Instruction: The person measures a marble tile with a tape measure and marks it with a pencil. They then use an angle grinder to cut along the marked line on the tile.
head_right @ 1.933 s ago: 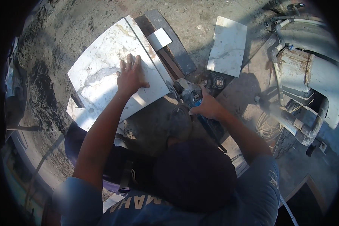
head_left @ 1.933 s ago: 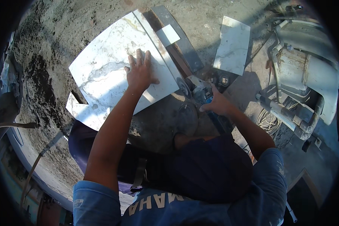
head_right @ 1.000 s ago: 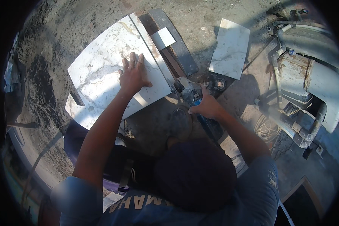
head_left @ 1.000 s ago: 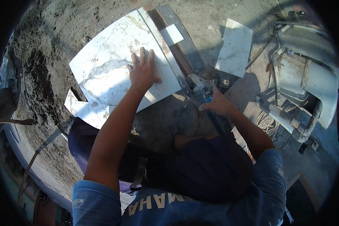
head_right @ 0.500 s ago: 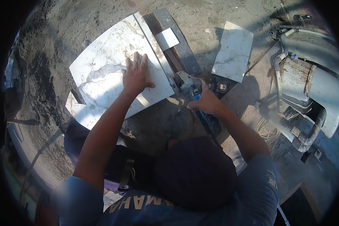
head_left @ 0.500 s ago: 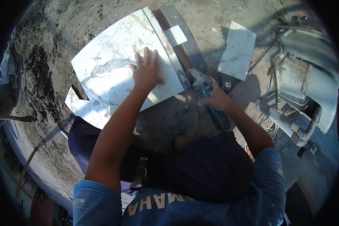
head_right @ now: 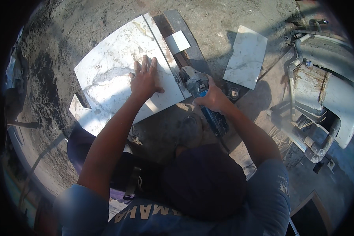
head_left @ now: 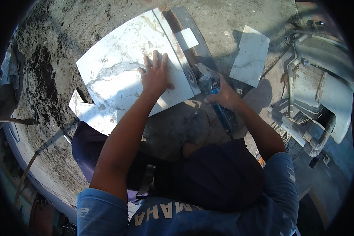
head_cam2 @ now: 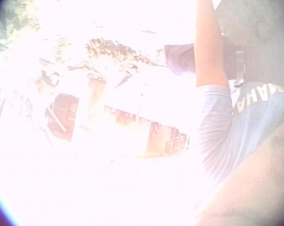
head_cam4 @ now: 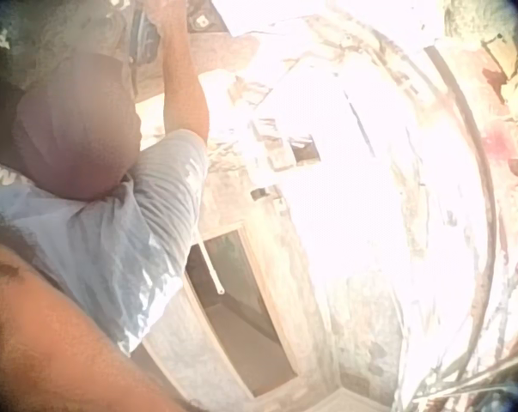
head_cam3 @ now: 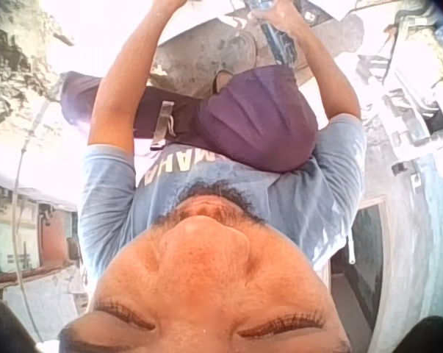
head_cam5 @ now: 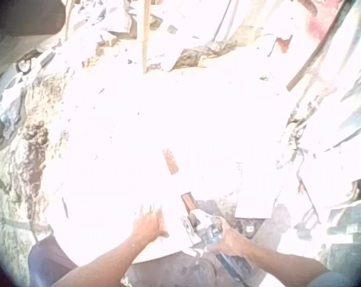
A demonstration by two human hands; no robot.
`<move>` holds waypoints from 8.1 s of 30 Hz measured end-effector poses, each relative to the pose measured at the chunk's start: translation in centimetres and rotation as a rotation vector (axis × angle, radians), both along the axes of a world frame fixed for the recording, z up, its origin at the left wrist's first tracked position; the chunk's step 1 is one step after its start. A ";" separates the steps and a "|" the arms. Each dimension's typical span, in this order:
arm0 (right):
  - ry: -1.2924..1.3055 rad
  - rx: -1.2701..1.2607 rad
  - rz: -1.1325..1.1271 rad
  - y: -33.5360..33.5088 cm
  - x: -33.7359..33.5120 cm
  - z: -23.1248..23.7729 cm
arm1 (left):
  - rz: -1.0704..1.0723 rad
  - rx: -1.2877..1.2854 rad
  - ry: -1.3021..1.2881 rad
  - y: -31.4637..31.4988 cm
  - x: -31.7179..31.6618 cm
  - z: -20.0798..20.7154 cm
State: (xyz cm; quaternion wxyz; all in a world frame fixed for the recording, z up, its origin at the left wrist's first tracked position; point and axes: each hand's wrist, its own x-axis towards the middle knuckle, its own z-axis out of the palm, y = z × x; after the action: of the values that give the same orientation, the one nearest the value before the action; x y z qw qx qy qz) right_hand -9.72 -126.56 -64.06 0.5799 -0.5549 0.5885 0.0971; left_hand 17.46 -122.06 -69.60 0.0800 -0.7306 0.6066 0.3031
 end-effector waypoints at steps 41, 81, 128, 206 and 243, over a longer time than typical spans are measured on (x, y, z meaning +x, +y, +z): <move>-0.010 -0.204 0.036 -8.5 7.7 -4.1 | -0.014 -0.014 -0.007 0.1 0.1 -0.2; 0.026 -0.243 -0.007 -18.6 17.7 -5.5 | 0.004 -0.027 0.030 0.2 0.1 -0.2; 0.083 -0.136 0.063 -3.6 4.1 -1.2 | 0.000 0.008 -0.016 0.1 -0.1 0.3; 0.107 -0.123 0.064 -0.9 2.3 -1.3 | 0.005 0.034 -0.009 -0.2 -0.1 0.6; -0.185 -0.258 -0.072 -21.4 20.0 -5.9 | 0.029 -0.061 0.011 0.5 0.3 -0.6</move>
State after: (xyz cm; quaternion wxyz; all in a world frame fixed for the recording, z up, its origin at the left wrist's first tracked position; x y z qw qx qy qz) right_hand 10.30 -148.00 -69.98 0.5585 -0.6100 0.5597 -0.0519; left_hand 17.78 -121.53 -70.16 0.0499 -0.7396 0.6054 0.2897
